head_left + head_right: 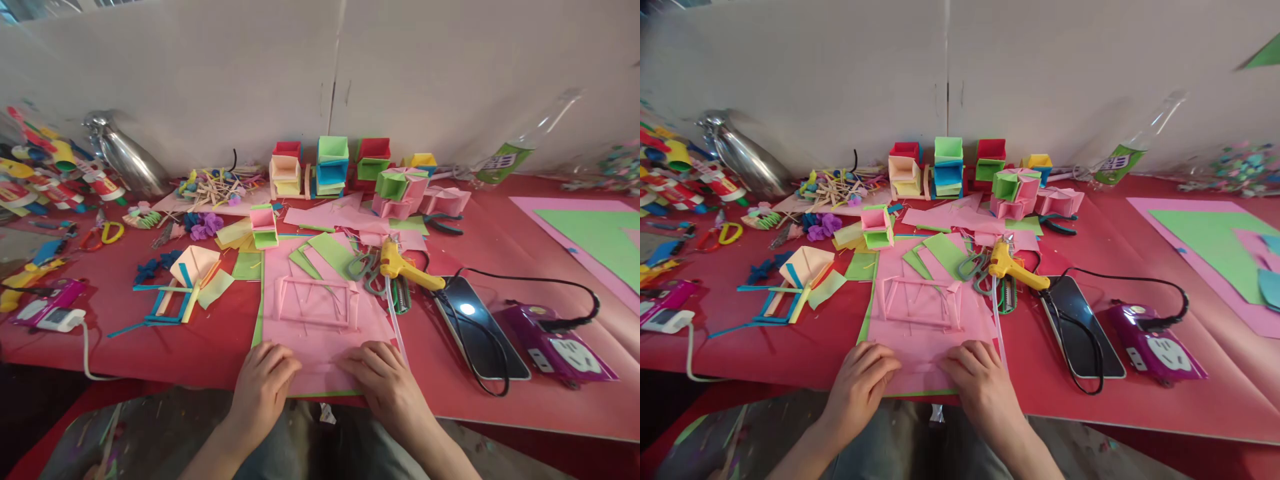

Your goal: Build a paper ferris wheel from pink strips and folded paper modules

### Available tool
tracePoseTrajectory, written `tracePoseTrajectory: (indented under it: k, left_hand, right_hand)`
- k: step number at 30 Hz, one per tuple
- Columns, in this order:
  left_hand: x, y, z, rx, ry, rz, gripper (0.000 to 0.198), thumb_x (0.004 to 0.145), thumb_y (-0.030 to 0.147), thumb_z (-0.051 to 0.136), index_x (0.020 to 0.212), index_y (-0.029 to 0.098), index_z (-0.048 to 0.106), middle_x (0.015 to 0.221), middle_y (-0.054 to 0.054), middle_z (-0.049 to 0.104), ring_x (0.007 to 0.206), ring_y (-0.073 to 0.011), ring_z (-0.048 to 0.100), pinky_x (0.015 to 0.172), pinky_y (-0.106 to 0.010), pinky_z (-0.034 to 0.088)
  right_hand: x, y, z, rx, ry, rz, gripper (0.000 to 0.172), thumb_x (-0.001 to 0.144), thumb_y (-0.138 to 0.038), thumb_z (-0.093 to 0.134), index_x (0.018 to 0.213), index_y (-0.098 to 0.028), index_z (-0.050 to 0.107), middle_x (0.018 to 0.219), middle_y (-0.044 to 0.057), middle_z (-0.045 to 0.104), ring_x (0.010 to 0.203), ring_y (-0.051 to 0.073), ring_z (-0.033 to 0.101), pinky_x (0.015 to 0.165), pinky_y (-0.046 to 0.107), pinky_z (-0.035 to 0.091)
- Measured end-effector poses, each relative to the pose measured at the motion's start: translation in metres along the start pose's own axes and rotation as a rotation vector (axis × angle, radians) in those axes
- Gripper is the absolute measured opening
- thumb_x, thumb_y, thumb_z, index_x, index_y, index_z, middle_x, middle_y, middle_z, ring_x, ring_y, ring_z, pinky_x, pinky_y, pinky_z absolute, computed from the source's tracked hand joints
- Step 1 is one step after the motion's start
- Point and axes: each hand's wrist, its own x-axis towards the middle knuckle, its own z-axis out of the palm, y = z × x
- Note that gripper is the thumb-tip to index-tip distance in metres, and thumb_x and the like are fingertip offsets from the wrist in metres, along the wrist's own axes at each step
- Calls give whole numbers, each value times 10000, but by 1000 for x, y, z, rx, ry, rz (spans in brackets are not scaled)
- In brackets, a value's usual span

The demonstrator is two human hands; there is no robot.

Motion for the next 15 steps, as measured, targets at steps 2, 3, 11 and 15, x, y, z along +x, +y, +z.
tracePoseTrajectory:
  k: [2,3,11,15]
  left_hand:
    - [-2,-4,-4,-11,-17,39,173,844,84,476,855,207,597,837,-19,610,812,-174,508,747,-308,401]
    - [-3,-5,-5,-12,-15,51,156,841,100,496,862,211,605,846,-18,615,814,-173,511,749,-308,405]
    - [-10,-11,-8,-15,74,-18,70,821,166,571,816,207,628,792,-18,601,764,-160,534,712,-289,429]
    - [-14,-12,-7,44,138,-63,87,830,172,558,767,200,611,773,-21,580,754,-162,521,712,-293,418]
  right_hand:
    - [1,4,-4,5,-7,-14,225,850,-164,478,953,-250,659,879,33,671,825,176,528,732,306,418]
    - [1,5,-5,10,0,-6,209,853,-174,487,934,-252,663,866,31,668,815,172,531,717,299,419]
    - [3,2,-1,-2,35,121,145,850,-260,524,835,-243,667,880,47,630,826,178,538,738,317,426]
    - [3,1,0,-40,61,241,160,837,-325,541,771,-242,661,915,51,616,868,202,532,751,344,422]
